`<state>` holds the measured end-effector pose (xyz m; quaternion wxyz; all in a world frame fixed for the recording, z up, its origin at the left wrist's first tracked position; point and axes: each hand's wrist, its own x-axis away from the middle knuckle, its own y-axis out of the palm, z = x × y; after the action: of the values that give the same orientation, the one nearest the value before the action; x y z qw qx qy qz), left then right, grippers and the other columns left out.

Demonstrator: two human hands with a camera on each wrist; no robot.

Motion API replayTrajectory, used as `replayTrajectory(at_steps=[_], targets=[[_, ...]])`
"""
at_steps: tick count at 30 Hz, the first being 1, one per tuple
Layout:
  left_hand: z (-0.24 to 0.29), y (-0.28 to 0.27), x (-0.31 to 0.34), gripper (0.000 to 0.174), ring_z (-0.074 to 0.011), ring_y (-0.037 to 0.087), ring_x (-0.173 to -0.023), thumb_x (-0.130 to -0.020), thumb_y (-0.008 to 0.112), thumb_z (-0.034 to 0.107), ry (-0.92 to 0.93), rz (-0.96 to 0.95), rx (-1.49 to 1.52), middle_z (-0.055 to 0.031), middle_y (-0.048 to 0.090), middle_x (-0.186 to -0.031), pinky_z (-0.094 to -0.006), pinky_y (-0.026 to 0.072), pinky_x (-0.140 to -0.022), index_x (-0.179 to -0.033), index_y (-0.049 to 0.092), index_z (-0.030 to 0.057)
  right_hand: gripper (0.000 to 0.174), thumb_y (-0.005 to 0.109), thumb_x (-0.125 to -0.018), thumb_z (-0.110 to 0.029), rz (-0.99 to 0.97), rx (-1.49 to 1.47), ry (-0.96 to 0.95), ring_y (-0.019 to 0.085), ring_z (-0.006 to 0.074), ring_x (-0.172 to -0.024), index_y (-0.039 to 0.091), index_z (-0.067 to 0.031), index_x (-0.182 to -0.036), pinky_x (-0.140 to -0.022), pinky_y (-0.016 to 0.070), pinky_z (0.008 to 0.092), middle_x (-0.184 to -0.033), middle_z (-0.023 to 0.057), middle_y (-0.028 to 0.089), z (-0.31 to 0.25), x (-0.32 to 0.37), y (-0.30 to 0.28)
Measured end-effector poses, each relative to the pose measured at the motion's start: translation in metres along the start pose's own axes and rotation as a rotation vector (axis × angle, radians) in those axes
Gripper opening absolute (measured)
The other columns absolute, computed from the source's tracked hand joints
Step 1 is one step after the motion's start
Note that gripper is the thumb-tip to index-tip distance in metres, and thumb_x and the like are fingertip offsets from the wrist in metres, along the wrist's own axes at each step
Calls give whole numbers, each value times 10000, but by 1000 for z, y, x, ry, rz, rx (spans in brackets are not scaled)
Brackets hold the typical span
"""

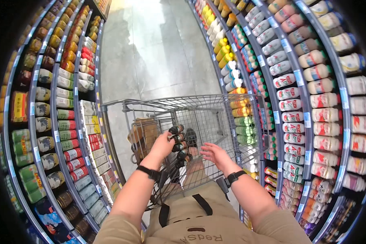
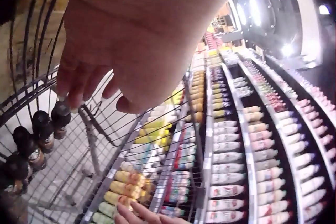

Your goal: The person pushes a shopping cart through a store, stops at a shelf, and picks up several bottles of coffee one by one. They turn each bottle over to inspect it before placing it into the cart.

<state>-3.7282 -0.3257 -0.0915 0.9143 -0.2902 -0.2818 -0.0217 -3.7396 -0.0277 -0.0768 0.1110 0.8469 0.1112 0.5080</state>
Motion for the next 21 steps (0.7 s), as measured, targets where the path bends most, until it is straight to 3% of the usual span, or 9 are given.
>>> replayTrajectory(at_steps=[2, 9, 14, 15, 21], targets=[[17, -32, 49, 395, -307, 697, -985, -952, 650, 248, 42, -75, 77, -180, 718, -1065, -402, 543, -885, -1270, 621, 16, 466, 503, -1062, -199, -24, -12, -70, 629, 286, -1242, 441, -31, -1492, -989, 534, 381, -1460, 163, 560, 4, 33, 4], [-7, -73, 175, 320, -225, 663, -851, -980, 634, 185, 276, -25, 53, -121, 702, -964, -357, 540, -795, -1257, 623, 24, 415, 525, -1041, -194, 16, -170, -329, 632, 290, -1210, 498, -28, -1421, -997, 512, 423, -1370, 176, 617, 55, 167, -21], [-13, -84, 235, 295, -167, 647, -788, -984, 637, 164, 274, -83, 89, -76, 682, -916, -326, 532, -727, -1245, 632, 26, 346, 533, -1005, -143, 244, -329, -523, 666, 287, -1104, 566, -37, -1332, -941, 532, 432, -1282, 159, 660, 114, 249, -68], [-21, -82, 241, 295, -167, 647, -788, -984, 637, 164, 300, -93, 81, -76, 682, -916, -326, 532, -727, -1245, 632, 26, 349, 563, -997, -202, 265, -317, -543, 661, 258, -1046, 578, -43, -1308, -864, 529, 383, -1224, 128, 679, 123, 266, -72], [-47, -79, 274, 297, -213, 670, -823, -963, 658, 175, 311, -117, 65, -92, 702, -961, -359, 545, -756, -1221, 636, 29, 327, 525, -980, -142, 492, -421, -586, 679, 225, -961, 590, -35, -1282, -801, 547, 375, -1116, 113, 695, 173, 316, -108]])
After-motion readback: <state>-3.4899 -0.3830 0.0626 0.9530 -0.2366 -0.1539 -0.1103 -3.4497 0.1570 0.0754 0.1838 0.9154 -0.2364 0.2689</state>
